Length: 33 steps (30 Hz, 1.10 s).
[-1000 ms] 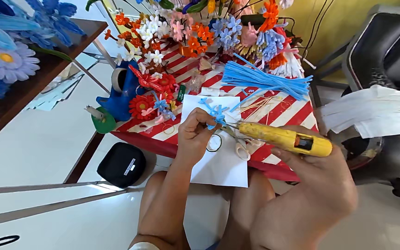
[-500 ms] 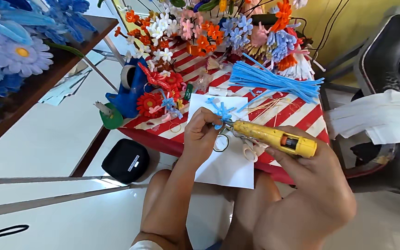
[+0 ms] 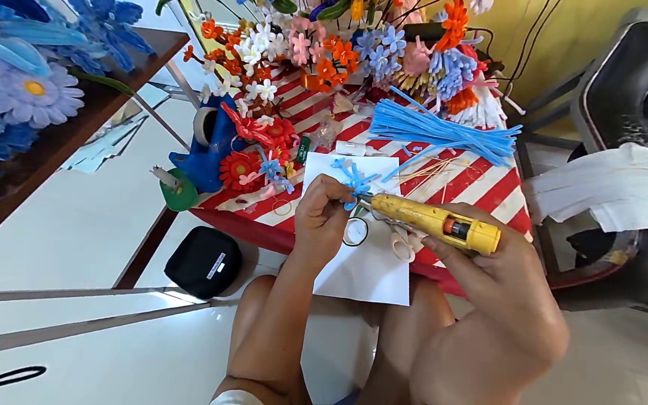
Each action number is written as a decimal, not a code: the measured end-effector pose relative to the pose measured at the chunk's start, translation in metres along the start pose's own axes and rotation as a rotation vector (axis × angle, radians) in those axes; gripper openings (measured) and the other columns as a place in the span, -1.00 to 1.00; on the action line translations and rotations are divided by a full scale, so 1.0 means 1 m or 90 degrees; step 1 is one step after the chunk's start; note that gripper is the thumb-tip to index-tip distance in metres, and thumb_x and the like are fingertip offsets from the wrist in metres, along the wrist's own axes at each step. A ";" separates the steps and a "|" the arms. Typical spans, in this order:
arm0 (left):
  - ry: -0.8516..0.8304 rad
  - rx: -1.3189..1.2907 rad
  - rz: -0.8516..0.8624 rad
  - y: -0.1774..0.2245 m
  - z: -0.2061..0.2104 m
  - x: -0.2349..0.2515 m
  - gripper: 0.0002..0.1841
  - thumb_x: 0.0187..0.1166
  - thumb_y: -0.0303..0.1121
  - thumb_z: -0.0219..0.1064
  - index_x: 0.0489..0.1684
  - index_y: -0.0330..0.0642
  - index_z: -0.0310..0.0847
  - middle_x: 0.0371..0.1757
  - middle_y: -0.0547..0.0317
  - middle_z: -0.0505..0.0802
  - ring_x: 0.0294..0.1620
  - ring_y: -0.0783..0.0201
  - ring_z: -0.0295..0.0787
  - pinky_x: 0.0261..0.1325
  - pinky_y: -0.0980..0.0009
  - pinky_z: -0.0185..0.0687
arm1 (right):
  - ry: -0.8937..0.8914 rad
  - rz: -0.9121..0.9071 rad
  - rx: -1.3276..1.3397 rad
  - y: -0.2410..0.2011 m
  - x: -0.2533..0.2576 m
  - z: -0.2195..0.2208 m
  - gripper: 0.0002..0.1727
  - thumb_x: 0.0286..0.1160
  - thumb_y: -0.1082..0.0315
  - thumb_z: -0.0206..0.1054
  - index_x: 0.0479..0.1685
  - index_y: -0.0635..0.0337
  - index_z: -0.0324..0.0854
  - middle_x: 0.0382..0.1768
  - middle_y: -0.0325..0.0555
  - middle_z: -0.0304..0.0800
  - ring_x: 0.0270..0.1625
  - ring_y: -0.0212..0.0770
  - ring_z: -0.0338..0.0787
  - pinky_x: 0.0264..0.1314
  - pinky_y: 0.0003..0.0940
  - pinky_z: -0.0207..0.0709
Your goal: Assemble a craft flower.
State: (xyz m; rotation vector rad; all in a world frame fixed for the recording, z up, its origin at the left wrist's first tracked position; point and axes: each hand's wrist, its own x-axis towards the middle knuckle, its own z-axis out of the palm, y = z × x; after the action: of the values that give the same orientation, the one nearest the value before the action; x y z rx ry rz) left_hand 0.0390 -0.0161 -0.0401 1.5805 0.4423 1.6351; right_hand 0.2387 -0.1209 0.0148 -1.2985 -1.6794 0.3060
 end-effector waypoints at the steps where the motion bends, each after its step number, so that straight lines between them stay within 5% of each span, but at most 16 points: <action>1: 0.001 0.003 0.002 0.000 0.000 0.000 -0.78 0.50 -0.63 0.38 -0.20 0.01 0.72 -0.14 0.42 0.70 -0.09 0.56 0.70 0.03 0.56 0.76 | 0.000 0.000 -0.002 0.000 0.000 0.000 -0.66 0.52 0.16 0.41 0.09 0.23 0.72 -0.01 -0.19 0.87 0.04 -0.58 0.80 0.16 -0.60 0.71; 33: -0.007 0.057 0.022 -0.003 -0.003 0.001 -0.82 0.52 -0.62 0.35 -0.20 -0.05 0.70 -0.15 0.37 0.69 -0.11 0.56 0.69 0.01 0.56 0.76 | -0.003 0.013 -0.047 -0.001 0.000 0.005 -0.63 0.56 0.11 0.35 0.10 0.23 0.73 -0.02 -0.17 0.88 0.05 -0.51 0.83 0.17 -0.52 0.72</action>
State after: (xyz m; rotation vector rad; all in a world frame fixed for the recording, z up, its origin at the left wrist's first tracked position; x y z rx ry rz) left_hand 0.0371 -0.0131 -0.0423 1.6704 0.4906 1.6526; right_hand 0.2347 -0.1195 0.0129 -1.3715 -1.6955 0.2606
